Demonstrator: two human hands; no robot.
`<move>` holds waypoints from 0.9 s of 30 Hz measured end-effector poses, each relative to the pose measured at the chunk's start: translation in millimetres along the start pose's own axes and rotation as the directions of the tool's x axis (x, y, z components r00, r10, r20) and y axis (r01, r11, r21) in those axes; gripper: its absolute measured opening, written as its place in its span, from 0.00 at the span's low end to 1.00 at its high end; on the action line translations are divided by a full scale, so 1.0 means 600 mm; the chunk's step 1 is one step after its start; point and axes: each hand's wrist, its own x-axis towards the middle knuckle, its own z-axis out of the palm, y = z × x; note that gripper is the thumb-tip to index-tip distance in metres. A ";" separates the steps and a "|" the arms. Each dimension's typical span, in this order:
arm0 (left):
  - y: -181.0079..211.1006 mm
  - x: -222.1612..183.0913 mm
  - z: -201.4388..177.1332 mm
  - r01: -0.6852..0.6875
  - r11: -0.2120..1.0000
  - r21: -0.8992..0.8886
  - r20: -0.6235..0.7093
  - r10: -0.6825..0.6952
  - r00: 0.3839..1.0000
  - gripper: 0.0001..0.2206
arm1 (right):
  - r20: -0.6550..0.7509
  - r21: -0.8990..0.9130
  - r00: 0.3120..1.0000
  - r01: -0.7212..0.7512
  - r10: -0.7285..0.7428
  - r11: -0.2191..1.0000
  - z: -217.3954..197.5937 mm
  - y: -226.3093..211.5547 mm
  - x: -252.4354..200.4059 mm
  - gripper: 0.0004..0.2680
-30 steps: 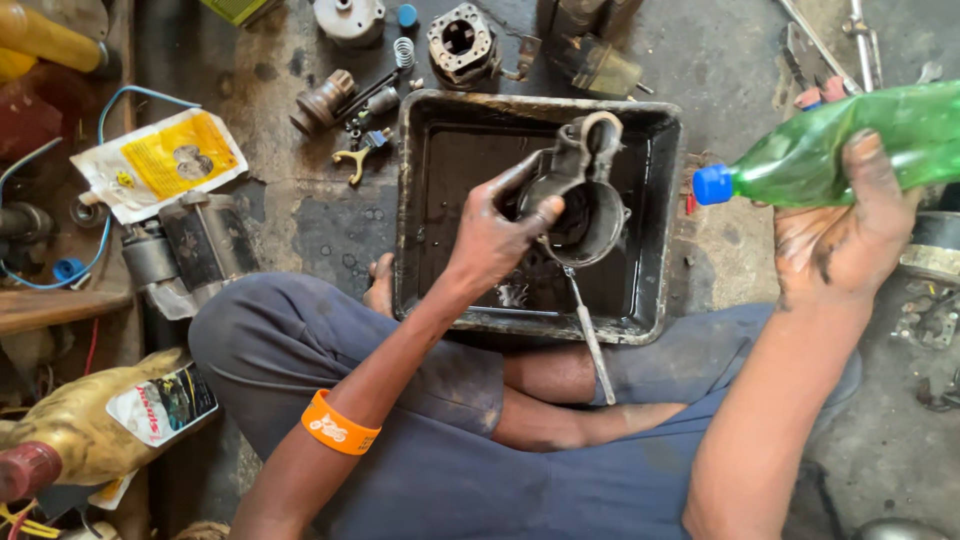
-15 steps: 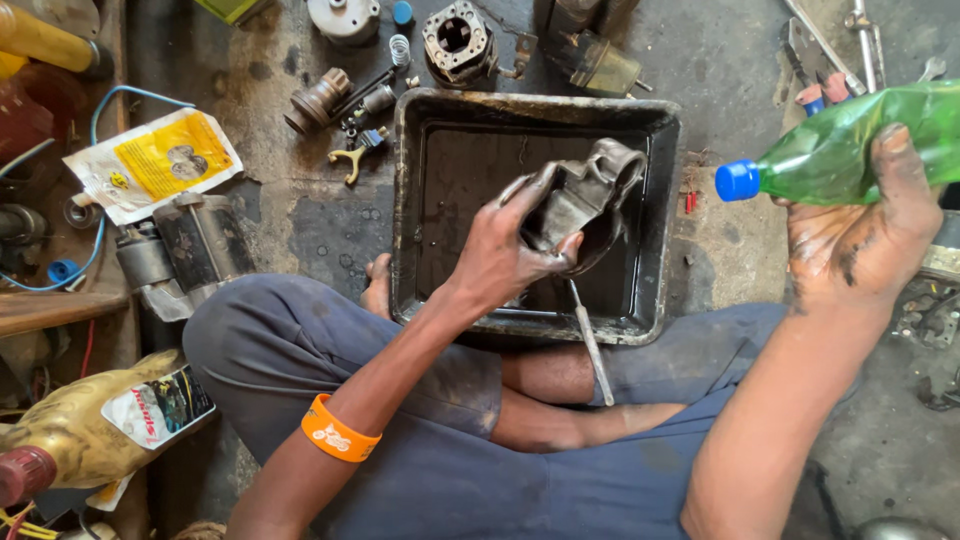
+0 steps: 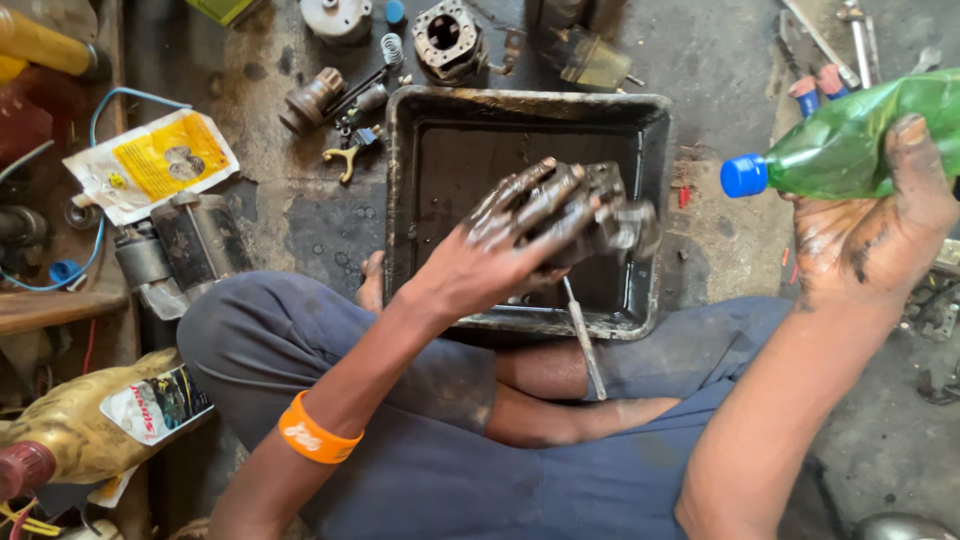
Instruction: The person sits on the floor and pours liquid from a green plastic bottle into a metal engine part held over a black tray. The person rotates the part to rinse different areas while the liquid drains into the tray.
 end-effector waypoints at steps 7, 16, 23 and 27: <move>0.032 0.006 -0.059 -0.208 0.951 0.228 -0.067 0.228 0.971 0.26 | 0.044 -0.003 0.998 0.042 -0.042 0.999 -0.009 -0.028 -0.007 0.14; 0.007 -0.003 -0.028 0.150 0.748 -0.646 -0.349 -0.465 0.814 0.29 | -0.014 0.247 1.000 0.003 0.000 0.969 -0.003 -0.027 -0.005 0.10; -0.034 -0.017 0.041 0.158 0.031 -0.987 0.072 -0.794 0.604 0.26 | -0.012 -0.592 0.929 0.291 -0.369 0.751 -0.005 -0.010 -0.064 0.12; -0.037 -0.025 0.071 0.170 -0.067 -0.983 0.156 -0.788 0.595 0.28 | -0.090 -0.763 0.901 0.211 -0.424 0.611 0.016 -0.002 -0.104 0.09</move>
